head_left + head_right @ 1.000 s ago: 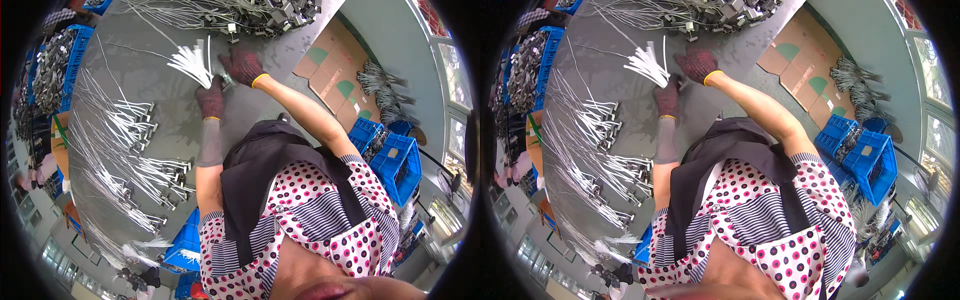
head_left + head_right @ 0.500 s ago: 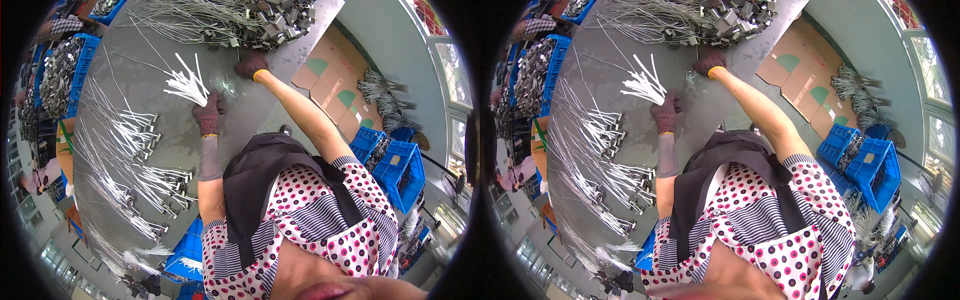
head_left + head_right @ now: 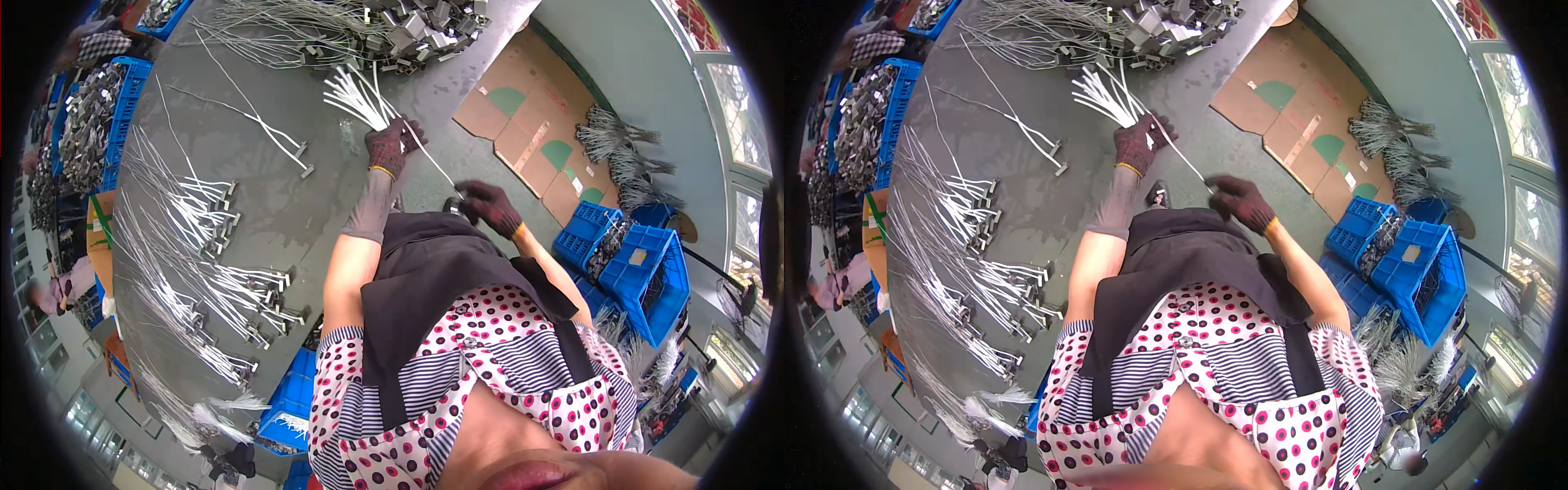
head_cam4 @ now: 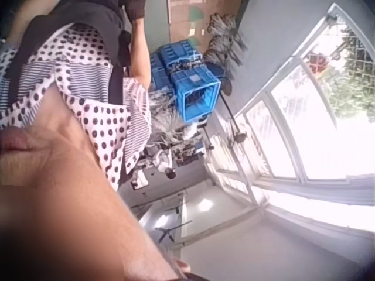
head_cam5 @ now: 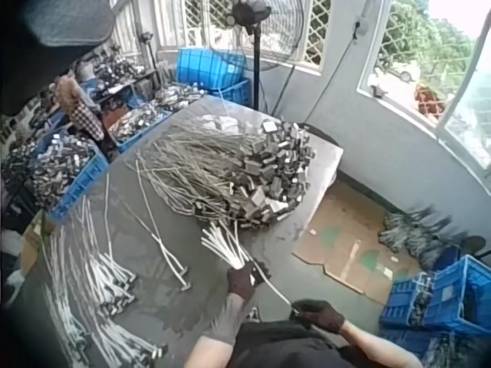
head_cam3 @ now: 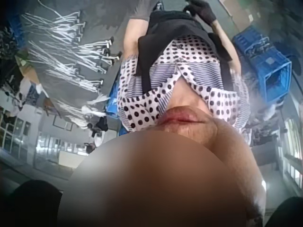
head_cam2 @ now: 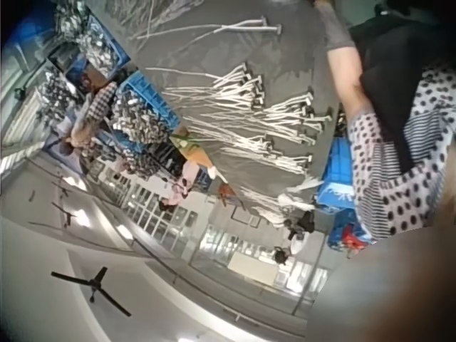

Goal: Sorting and bundling groups of white electrical wires on a production table.

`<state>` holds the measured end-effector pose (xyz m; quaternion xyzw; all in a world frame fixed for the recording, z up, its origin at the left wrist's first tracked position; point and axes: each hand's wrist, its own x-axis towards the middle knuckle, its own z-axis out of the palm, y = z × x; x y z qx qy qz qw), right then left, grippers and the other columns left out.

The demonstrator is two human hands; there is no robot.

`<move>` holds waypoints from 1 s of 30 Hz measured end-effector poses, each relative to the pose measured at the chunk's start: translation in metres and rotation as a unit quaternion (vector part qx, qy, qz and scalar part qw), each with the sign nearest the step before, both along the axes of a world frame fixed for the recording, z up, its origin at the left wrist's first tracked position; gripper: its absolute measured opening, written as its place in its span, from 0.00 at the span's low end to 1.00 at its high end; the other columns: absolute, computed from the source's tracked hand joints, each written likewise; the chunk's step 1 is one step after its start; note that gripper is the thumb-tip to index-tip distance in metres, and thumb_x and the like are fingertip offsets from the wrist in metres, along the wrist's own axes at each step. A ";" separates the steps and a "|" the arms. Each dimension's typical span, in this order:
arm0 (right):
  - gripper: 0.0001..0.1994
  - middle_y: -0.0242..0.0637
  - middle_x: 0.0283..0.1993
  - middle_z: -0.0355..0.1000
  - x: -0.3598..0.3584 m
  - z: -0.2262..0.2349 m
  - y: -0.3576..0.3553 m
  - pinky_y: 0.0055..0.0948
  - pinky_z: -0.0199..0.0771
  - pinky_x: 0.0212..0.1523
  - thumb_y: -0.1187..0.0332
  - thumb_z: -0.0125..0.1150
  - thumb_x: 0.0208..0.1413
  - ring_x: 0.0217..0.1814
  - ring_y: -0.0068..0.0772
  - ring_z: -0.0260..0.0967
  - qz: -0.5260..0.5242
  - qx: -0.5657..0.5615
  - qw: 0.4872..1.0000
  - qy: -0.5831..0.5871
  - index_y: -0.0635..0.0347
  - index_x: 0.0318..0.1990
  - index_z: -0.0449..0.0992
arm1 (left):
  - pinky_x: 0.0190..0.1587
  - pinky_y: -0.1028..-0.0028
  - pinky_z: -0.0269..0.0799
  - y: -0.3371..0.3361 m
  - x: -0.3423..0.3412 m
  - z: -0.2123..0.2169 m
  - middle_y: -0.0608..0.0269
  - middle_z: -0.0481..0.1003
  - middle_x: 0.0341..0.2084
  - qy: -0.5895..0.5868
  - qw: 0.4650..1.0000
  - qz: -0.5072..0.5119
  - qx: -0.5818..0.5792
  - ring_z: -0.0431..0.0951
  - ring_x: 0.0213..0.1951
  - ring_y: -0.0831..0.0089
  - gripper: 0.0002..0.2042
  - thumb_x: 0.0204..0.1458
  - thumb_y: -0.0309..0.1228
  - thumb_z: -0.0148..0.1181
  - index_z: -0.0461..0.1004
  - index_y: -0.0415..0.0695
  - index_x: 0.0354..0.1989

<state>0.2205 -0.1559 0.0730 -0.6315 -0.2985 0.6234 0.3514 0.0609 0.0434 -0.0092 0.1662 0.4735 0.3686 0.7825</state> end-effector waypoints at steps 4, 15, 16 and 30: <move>0.12 0.34 0.31 0.76 0.044 -0.038 -0.102 0.26 0.73 0.34 0.66 0.59 0.58 0.31 0.21 0.69 0.021 -0.190 0.977 -0.094 0.65 0.44 0.81 | 0.34 0.45 0.83 0.004 0.008 -0.025 0.42 0.77 0.31 -0.074 0.994 0.026 -0.076 0.81 0.30 0.48 0.09 0.56 0.24 0.59 0.70 0.33 0.41; 0.10 0.34 0.28 0.75 0.064 -0.064 -0.212 0.26 0.70 0.33 0.67 0.60 0.56 0.31 0.21 0.68 -0.132 -0.191 0.962 -0.142 0.65 0.37 0.80 | 0.26 0.71 0.72 0.033 -0.001 0.038 0.54 0.78 0.24 -0.074 0.982 0.172 0.036 0.81 0.27 0.62 0.11 0.56 0.33 0.63 0.73 0.36 0.34; 0.10 0.34 0.28 0.75 0.067 -0.072 -0.219 0.26 0.70 0.33 0.67 0.60 0.56 0.31 0.21 0.68 -0.128 -0.189 0.963 -0.142 0.65 0.37 0.80 | 0.26 0.71 0.72 0.037 -0.003 0.043 0.54 0.78 0.24 -0.073 0.981 0.177 0.038 0.81 0.27 0.62 0.11 0.56 0.33 0.63 0.73 0.36 0.34; 0.13 0.43 0.38 0.79 0.087 -0.075 -0.191 0.29 0.73 0.43 0.66 0.58 0.58 0.41 0.30 0.75 -0.086 -0.103 0.986 -0.100 0.66 0.43 0.80 | 0.31 0.54 0.84 0.016 -0.028 0.037 0.51 0.77 0.26 -0.048 0.969 0.240 -0.018 0.78 0.23 0.61 0.11 0.53 0.30 0.67 0.74 0.35 0.36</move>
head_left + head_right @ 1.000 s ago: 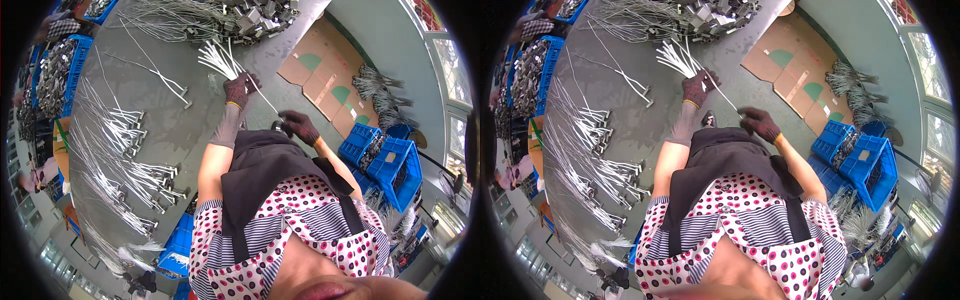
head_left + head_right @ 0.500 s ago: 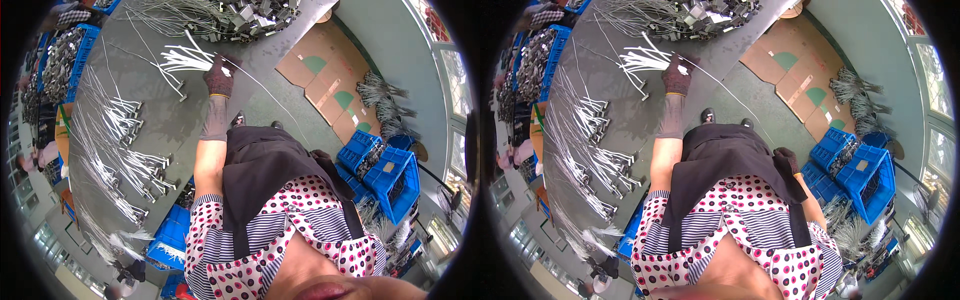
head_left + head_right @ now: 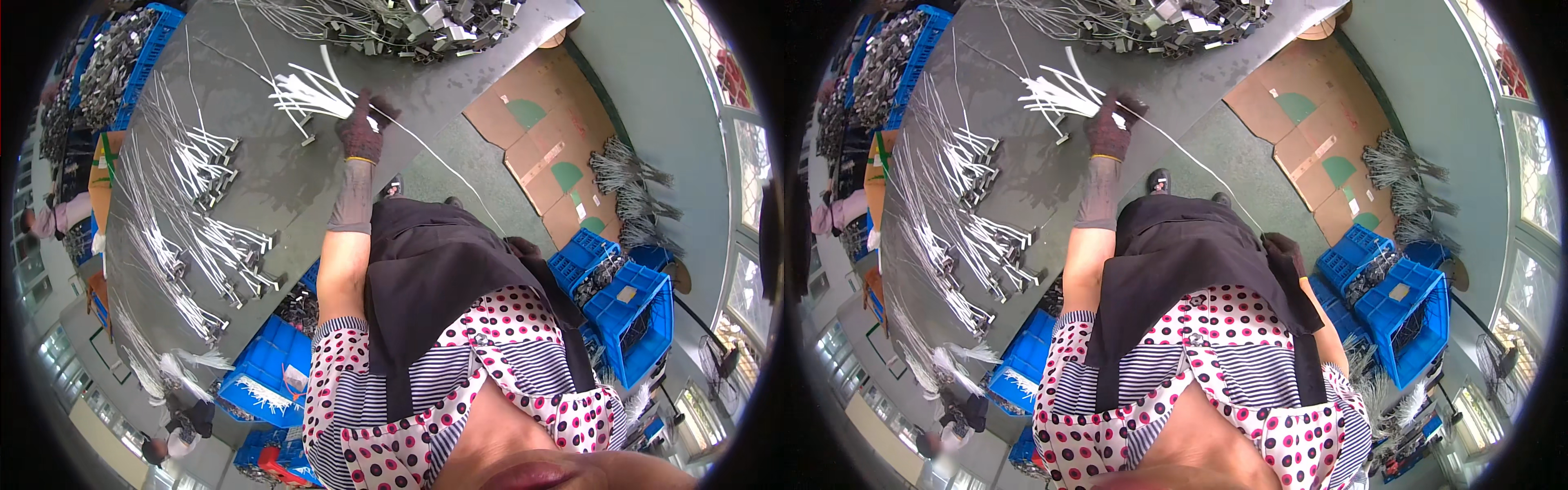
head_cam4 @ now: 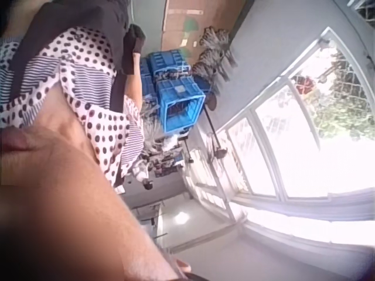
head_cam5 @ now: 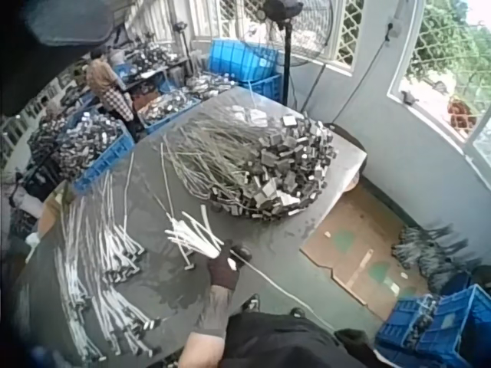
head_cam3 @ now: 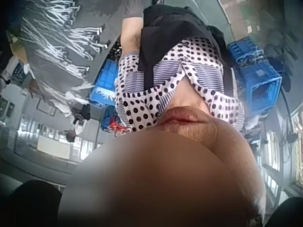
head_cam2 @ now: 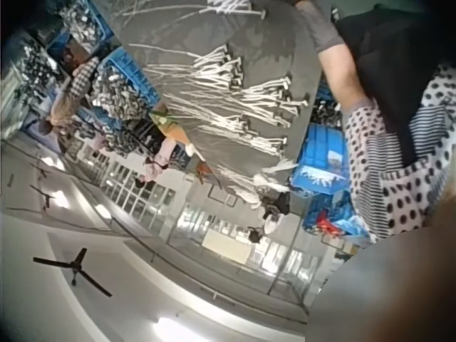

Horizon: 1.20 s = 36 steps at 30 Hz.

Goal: Sorting and bundling groups of white electrical wires on a production table.

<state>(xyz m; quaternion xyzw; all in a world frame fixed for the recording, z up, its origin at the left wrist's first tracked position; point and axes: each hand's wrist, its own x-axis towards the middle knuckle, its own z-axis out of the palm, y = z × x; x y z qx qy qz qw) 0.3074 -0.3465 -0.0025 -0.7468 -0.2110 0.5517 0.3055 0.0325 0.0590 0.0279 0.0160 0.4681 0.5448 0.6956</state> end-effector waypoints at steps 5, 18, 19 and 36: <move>0.16 0.45 0.40 0.80 -0.032 0.018 0.115 0.30 0.74 0.47 0.62 0.60 0.58 0.43 0.32 0.76 0.129 0.004 0.988 -0.080 0.65 0.47 0.80 | 0.30 0.59 0.85 -0.045 0.010 -0.004 0.52 0.79 0.28 0.034 0.989 -0.143 0.034 0.81 0.26 0.62 0.11 0.55 0.31 0.66 0.75 0.35 0.39; 0.33 0.48 0.40 0.75 -0.156 0.071 0.336 0.34 0.74 0.32 0.45 0.53 0.60 0.33 0.37 0.73 0.106 0.093 0.989 0.055 0.68 0.60 0.68 | 0.33 0.75 0.71 -0.066 -0.018 0.001 0.68 0.78 0.26 0.306 0.881 -0.300 0.199 0.75 0.29 0.80 0.10 0.54 0.32 0.66 0.79 0.37 0.32; 0.34 0.47 0.38 0.75 -0.164 0.062 0.345 0.34 0.74 0.32 0.43 0.52 0.60 0.32 0.36 0.72 0.069 0.081 0.989 0.099 0.69 0.58 0.69 | 0.37 0.71 0.74 -0.060 -0.017 0.014 0.60 0.80 0.28 0.225 0.923 -0.300 0.089 0.79 0.32 0.76 0.09 0.55 0.30 0.61 0.78 0.35 0.37; 0.17 0.37 0.38 0.78 -0.212 0.083 0.383 0.27 0.79 0.41 0.64 0.63 0.58 0.37 0.26 0.77 0.117 0.196 0.956 0.185 0.63 0.51 0.79 | 0.43 0.73 0.76 0.017 -0.102 -0.029 0.60 0.78 0.36 0.298 0.884 -0.311 0.180 0.79 0.39 0.73 0.13 0.58 0.31 0.60 0.77 0.37 0.48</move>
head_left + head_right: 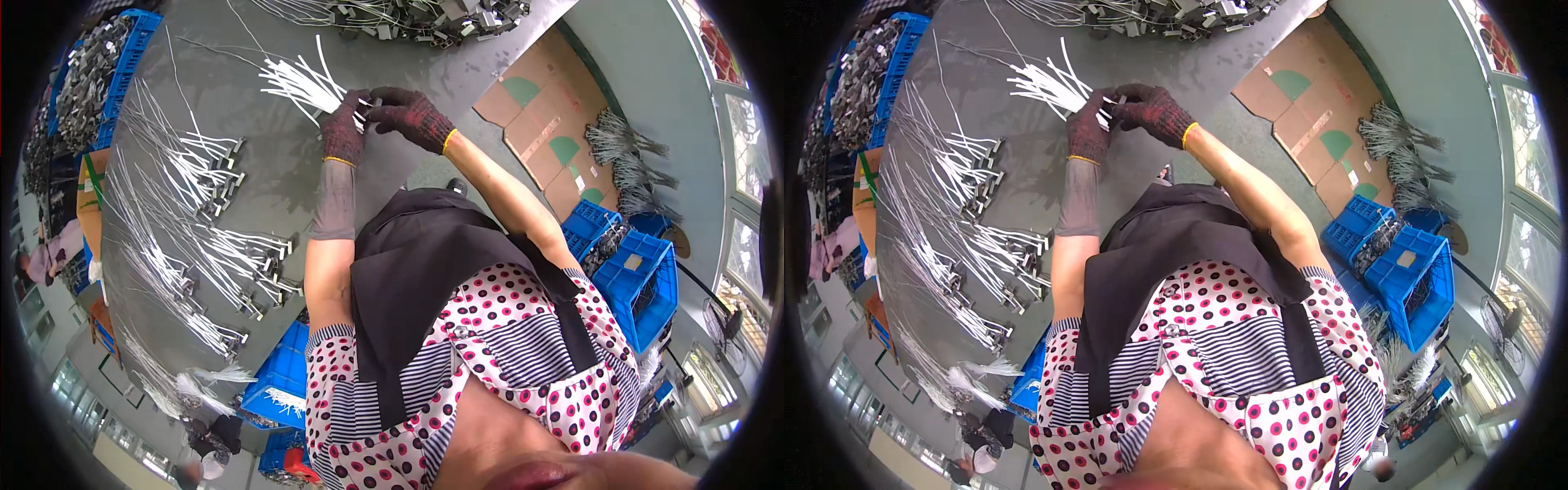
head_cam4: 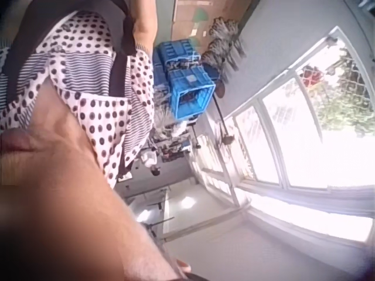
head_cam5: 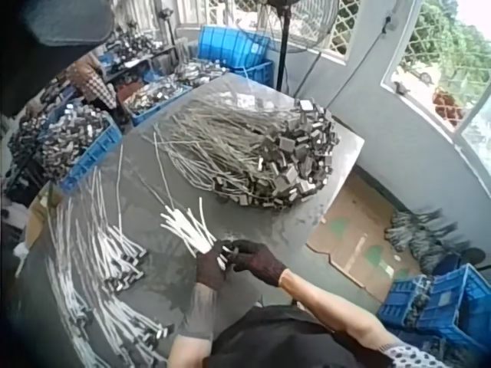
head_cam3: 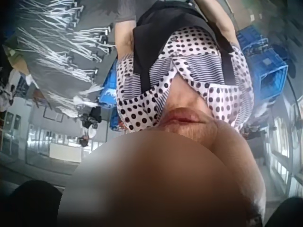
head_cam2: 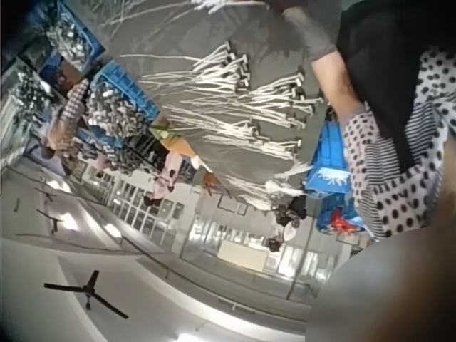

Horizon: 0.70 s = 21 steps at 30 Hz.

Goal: Sorting and bundling groups of white electrical wires on a production table.

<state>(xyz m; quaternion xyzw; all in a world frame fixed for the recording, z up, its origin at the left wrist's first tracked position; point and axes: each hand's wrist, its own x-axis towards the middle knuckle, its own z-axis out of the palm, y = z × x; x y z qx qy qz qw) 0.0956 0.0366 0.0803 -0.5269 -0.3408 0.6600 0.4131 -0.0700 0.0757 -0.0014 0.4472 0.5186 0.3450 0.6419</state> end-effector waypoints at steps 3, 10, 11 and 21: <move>0.17 0.38 0.38 0.79 -0.001 -0.018 -0.003 0.29 0.80 0.45 0.68 0.64 0.55 0.39 0.26 0.78 -0.040 0.011 0.998 -0.054 0.64 0.52 0.77 | 0.44 0.68 0.75 -0.008 0.004 -0.004 0.56 0.80 0.36 0.199 0.958 -0.096 0.182 0.80 0.40 0.66 0.20 0.52 0.18 0.57 0.74 0.50 0.53; 0.22 0.47 0.41 0.79 -0.009 -0.027 0.004 0.31 0.80 0.45 0.67 0.66 0.54 0.43 0.31 0.79 -0.053 -0.006 0.994 -0.095 0.66 0.56 0.72 | 0.37 0.69 0.72 -0.002 0.008 -0.015 0.59 0.78 0.29 0.035 0.999 -0.039 -0.006 0.75 0.30 0.69 0.12 0.54 0.34 0.63 0.79 0.37 0.41; 0.26 0.50 0.44 0.79 -0.005 -0.036 0.006 0.33 0.79 0.46 0.63 0.67 0.53 0.46 0.37 0.79 -0.027 -0.001 0.980 -0.199 0.65 0.58 0.70 | 0.35 0.67 0.71 0.002 0.023 -0.001 0.60 0.77 0.24 0.075 0.979 0.075 -0.175 0.75 0.28 0.69 0.19 0.52 0.43 0.65 0.81 0.36 0.34; 0.17 0.43 0.42 0.78 0.092 0.018 0.008 0.34 0.78 0.42 0.68 0.65 0.57 0.38 0.36 0.79 -0.303 0.277 0.792 -0.451 0.54 0.54 0.74 | 0.34 0.68 0.72 -0.010 -0.007 0.054 0.60 0.80 0.31 0.139 0.958 0.204 -0.149 0.79 0.33 0.68 0.16 0.53 0.41 0.61 0.81 0.38 0.37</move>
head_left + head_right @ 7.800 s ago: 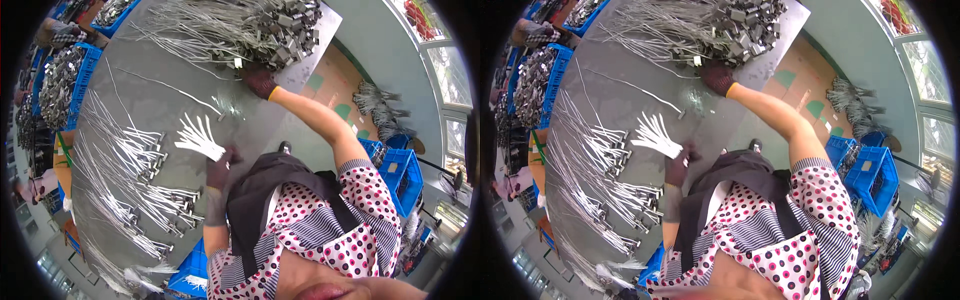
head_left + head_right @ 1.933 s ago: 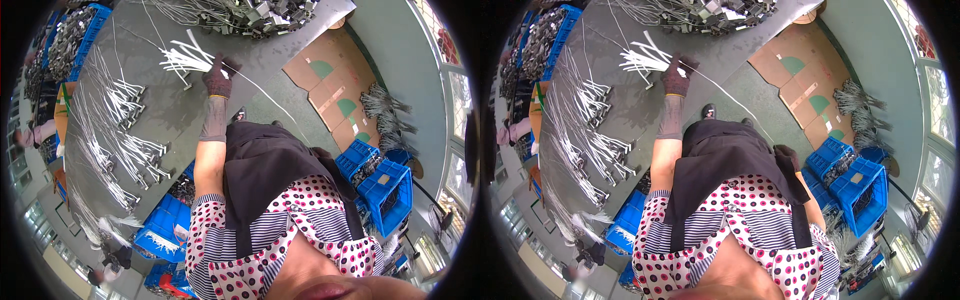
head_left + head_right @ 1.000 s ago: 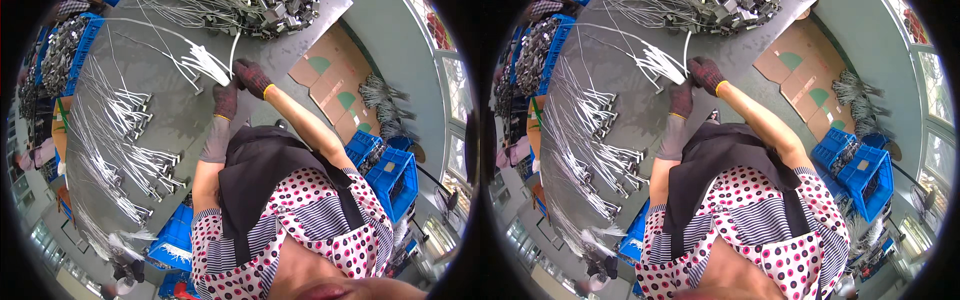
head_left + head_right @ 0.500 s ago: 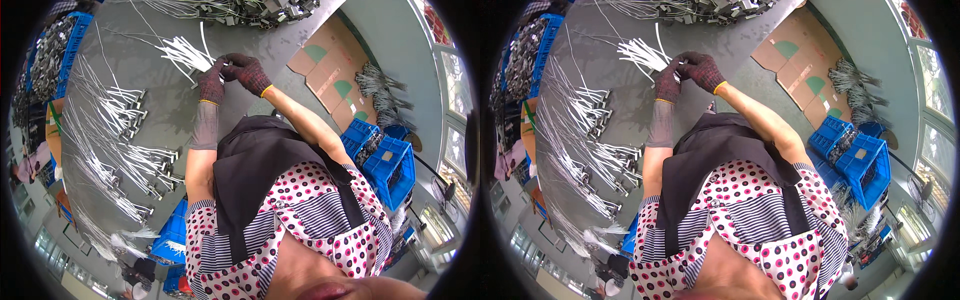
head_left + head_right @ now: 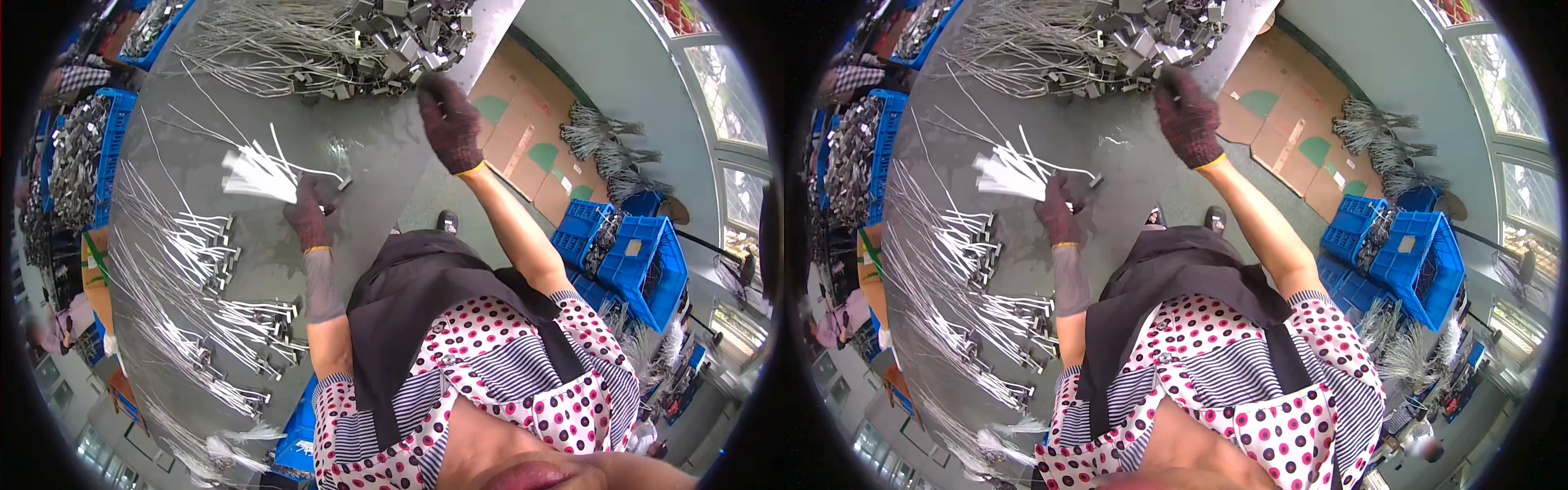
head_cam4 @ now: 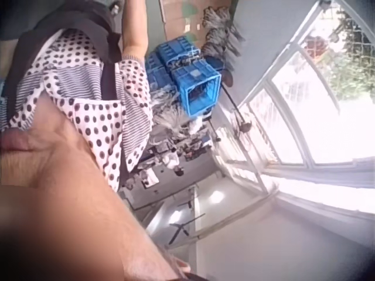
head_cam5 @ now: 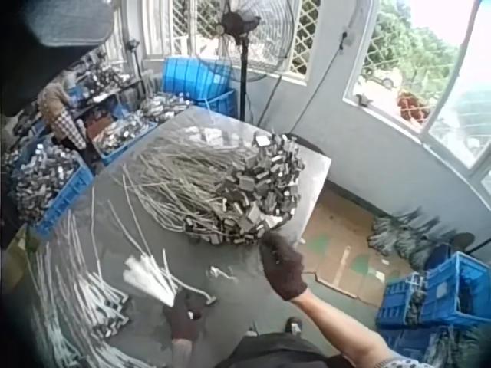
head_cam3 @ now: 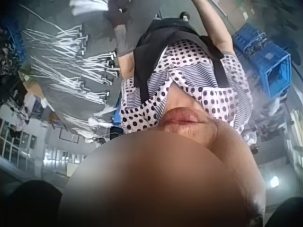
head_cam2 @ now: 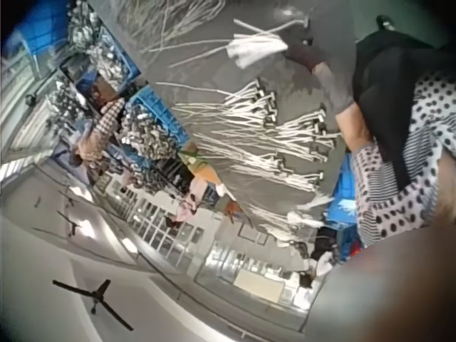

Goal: Sorting and bundling groups of white electrical wires on a production table.

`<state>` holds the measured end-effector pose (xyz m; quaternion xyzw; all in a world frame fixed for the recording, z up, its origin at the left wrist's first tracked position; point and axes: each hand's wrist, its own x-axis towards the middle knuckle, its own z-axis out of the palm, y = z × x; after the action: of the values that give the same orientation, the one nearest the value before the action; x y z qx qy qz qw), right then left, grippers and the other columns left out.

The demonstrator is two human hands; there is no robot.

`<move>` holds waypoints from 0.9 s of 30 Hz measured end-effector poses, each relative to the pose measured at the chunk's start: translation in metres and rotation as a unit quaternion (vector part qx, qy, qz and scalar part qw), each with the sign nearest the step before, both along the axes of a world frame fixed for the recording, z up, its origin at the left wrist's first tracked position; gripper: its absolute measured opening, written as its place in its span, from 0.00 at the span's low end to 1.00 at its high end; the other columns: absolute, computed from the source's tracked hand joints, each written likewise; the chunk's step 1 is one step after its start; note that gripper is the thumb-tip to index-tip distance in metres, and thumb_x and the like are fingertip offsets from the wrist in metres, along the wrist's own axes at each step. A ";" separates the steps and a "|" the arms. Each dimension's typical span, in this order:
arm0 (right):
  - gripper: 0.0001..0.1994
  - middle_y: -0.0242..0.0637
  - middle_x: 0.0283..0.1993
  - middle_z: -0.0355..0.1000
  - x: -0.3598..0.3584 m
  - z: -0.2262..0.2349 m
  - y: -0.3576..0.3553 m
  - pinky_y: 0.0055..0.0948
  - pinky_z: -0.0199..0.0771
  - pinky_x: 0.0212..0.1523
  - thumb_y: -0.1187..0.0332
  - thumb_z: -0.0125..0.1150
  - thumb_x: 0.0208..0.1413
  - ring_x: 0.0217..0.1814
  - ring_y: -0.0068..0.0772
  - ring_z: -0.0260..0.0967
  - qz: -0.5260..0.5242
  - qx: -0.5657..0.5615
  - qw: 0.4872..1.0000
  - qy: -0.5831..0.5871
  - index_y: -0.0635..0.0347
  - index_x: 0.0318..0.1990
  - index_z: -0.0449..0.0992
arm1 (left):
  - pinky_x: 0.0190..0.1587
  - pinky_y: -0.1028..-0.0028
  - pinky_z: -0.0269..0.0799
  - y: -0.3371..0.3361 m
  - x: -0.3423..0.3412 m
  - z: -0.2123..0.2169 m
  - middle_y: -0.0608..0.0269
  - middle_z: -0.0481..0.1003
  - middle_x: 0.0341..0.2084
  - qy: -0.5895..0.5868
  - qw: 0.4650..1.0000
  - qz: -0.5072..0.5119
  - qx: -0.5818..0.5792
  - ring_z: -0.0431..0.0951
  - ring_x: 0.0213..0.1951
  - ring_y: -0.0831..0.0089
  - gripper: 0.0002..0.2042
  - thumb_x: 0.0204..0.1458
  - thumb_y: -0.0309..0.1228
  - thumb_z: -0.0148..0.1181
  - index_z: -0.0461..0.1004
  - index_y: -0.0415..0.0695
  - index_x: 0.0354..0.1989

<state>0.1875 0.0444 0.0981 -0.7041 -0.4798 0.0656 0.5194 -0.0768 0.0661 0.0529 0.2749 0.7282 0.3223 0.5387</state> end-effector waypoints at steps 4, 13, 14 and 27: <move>0.20 0.44 0.54 0.72 0.011 0.068 0.018 0.45 0.75 0.49 0.70 0.67 0.50 0.52 0.51 0.72 -0.011 0.024 0.978 -0.206 0.51 0.52 0.75 | 0.43 0.75 0.69 -0.033 -0.022 -0.025 0.68 0.76 0.32 -0.084 0.978 -0.170 0.084 0.74 0.36 0.77 0.16 0.61 0.40 0.50 0.79 0.40 0.41; 0.17 0.40 0.49 0.75 0.036 0.068 0.042 0.44 0.76 0.43 0.60 0.67 0.51 0.48 0.48 0.73 0.144 -0.096 0.931 -0.323 0.47 0.49 0.77 | 0.51 0.74 0.70 -0.134 -0.014 0.065 0.63 0.80 0.40 -0.129 0.770 -0.617 0.101 0.78 0.42 0.73 0.14 0.58 0.32 0.55 0.79 0.43 0.49; 0.16 0.40 0.46 0.75 0.036 0.071 0.035 0.45 0.76 0.41 0.60 0.66 0.51 0.46 0.48 0.74 0.162 -0.111 0.929 -0.314 0.47 0.48 0.77 | 0.50 0.74 0.71 -0.143 -0.009 0.068 0.63 0.81 0.38 -0.299 0.856 -0.377 -0.188 0.78 0.42 0.73 0.12 0.58 0.32 0.55 0.81 0.43 0.46; 0.12 0.44 0.40 0.75 0.099 0.039 -0.127 0.42 0.75 0.43 0.59 0.61 0.53 0.42 0.46 0.76 0.118 -0.312 0.942 -0.035 0.57 0.38 0.80 | 0.24 0.71 0.71 -0.116 0.071 0.018 0.61 0.74 0.26 -0.303 0.945 -0.116 -0.027 0.67 0.18 0.76 0.18 0.56 0.25 0.60 0.69 0.35 0.55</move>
<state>0.2867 -0.0830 0.1372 -0.7707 -0.5329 0.2484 0.2456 -0.0059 -0.0496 0.0706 0.2321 0.5018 0.3053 0.7753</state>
